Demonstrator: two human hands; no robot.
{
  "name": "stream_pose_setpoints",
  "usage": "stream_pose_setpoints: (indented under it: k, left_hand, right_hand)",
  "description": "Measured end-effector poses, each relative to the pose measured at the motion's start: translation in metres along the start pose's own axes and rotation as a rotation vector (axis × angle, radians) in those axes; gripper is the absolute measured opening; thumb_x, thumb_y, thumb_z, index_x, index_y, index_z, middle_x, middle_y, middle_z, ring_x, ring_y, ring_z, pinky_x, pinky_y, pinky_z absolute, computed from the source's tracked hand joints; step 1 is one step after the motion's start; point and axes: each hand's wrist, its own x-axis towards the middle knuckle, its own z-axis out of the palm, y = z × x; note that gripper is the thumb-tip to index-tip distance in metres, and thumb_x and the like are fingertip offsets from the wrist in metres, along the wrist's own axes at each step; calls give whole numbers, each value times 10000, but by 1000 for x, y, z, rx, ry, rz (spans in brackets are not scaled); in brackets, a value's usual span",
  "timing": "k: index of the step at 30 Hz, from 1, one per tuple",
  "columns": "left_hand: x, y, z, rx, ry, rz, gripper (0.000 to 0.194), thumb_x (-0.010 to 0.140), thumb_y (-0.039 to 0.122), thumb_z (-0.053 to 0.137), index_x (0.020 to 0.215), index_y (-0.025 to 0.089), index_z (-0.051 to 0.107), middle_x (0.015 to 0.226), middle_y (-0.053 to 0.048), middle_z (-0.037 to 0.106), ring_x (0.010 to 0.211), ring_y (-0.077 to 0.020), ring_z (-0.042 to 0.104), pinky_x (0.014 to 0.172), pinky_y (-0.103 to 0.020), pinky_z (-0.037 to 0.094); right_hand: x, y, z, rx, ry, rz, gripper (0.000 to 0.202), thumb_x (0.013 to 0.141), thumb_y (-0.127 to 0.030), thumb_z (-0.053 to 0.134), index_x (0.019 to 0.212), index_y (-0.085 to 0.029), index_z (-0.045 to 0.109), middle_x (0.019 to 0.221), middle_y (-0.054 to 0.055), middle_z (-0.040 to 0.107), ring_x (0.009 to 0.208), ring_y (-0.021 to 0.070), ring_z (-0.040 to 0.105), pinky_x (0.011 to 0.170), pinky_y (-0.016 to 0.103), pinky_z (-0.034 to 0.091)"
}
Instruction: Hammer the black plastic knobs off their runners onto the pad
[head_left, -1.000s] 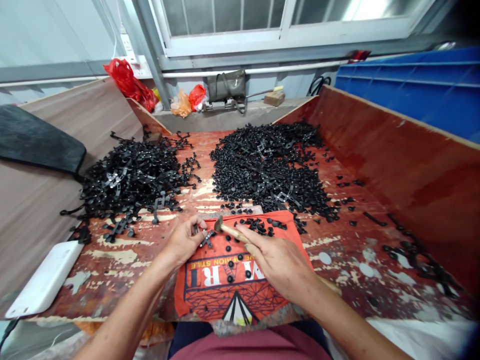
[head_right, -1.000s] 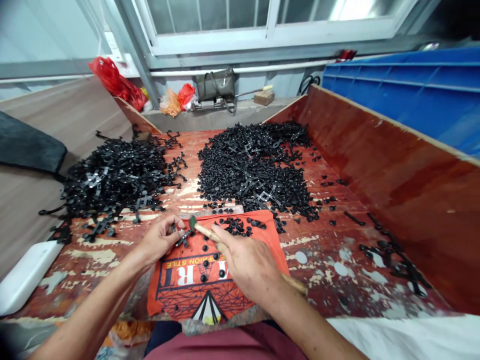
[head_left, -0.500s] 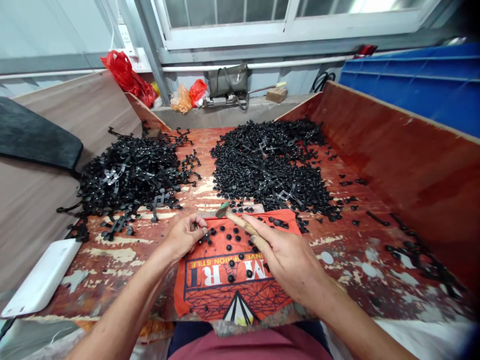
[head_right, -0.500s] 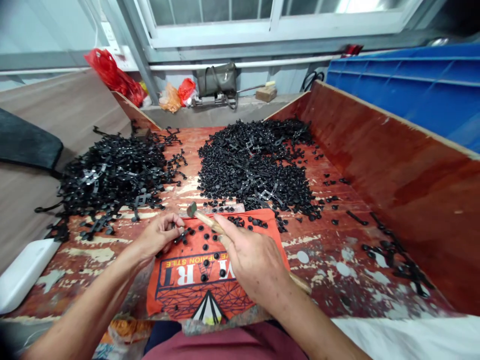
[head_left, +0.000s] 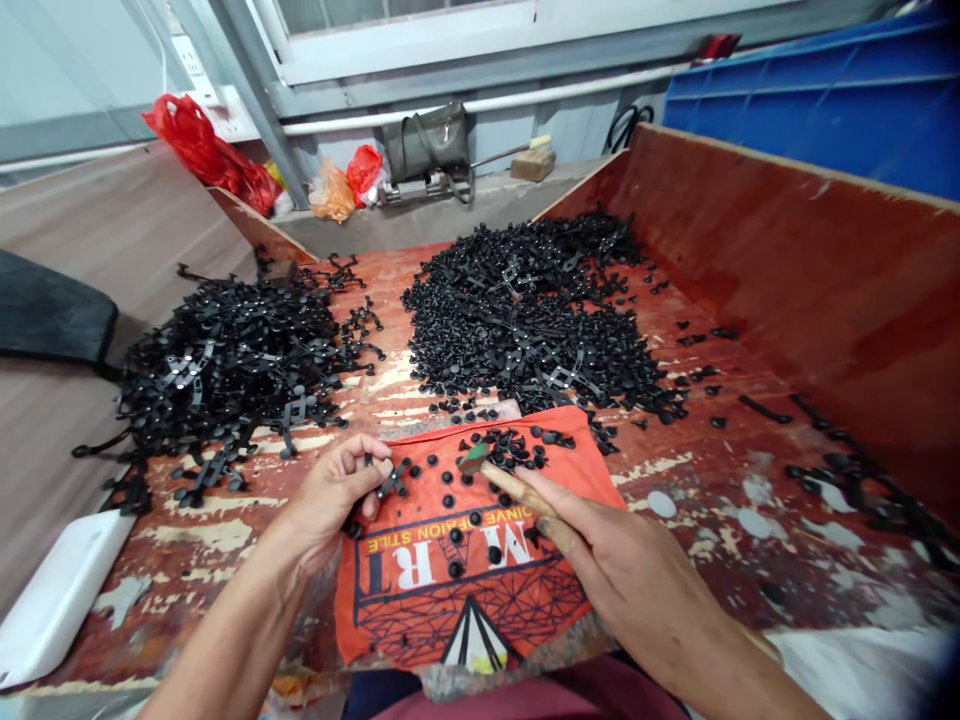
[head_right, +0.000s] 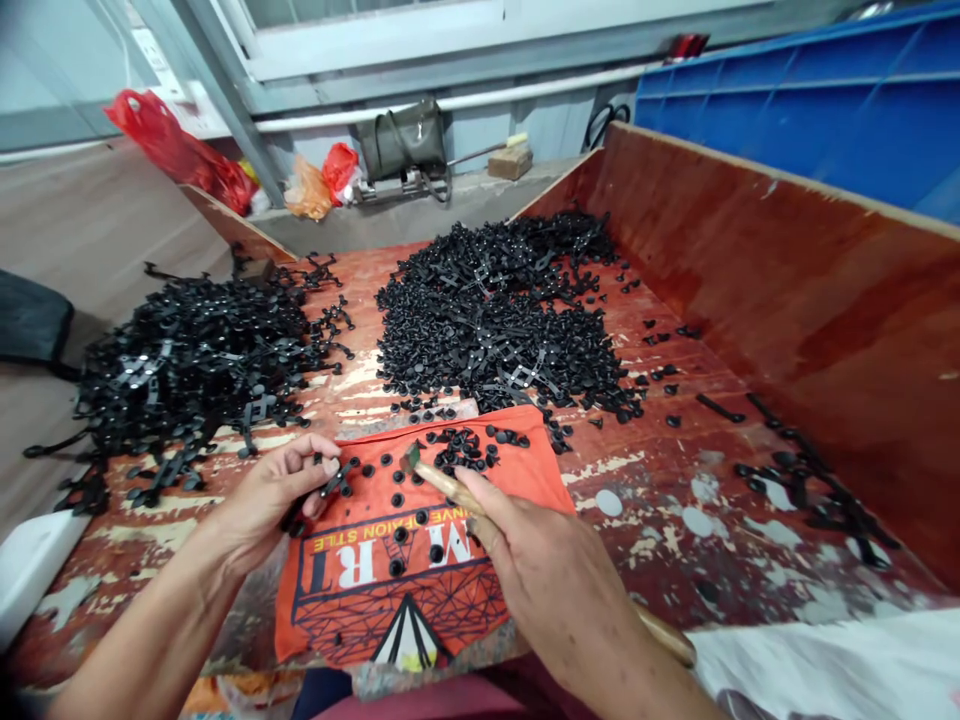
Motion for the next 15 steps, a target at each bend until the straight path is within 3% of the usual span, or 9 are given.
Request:
stream_pose_setpoints:
  k: [8,15]
  left_hand:
    - [5,12,19,-15,-1,1,472,561,402,880,823,176,558,440,116,513,325,-31,407,354,-126,291]
    - [15,6,26,18,-7,35,434,591,400,854,816,175,558,453,113,520,318,-28,400,339,-123,277]
  right_hand:
    - [-5,3,0,-17,-18,6,473,1017,-240,371,1461,-378,455,1080,6,763,861,212,744,741,338,611]
    - [-5,4,-1,-18,6,3,466,1012,-253,385,1450,-386,469,1031,0,774,819,214,746,727,342,612]
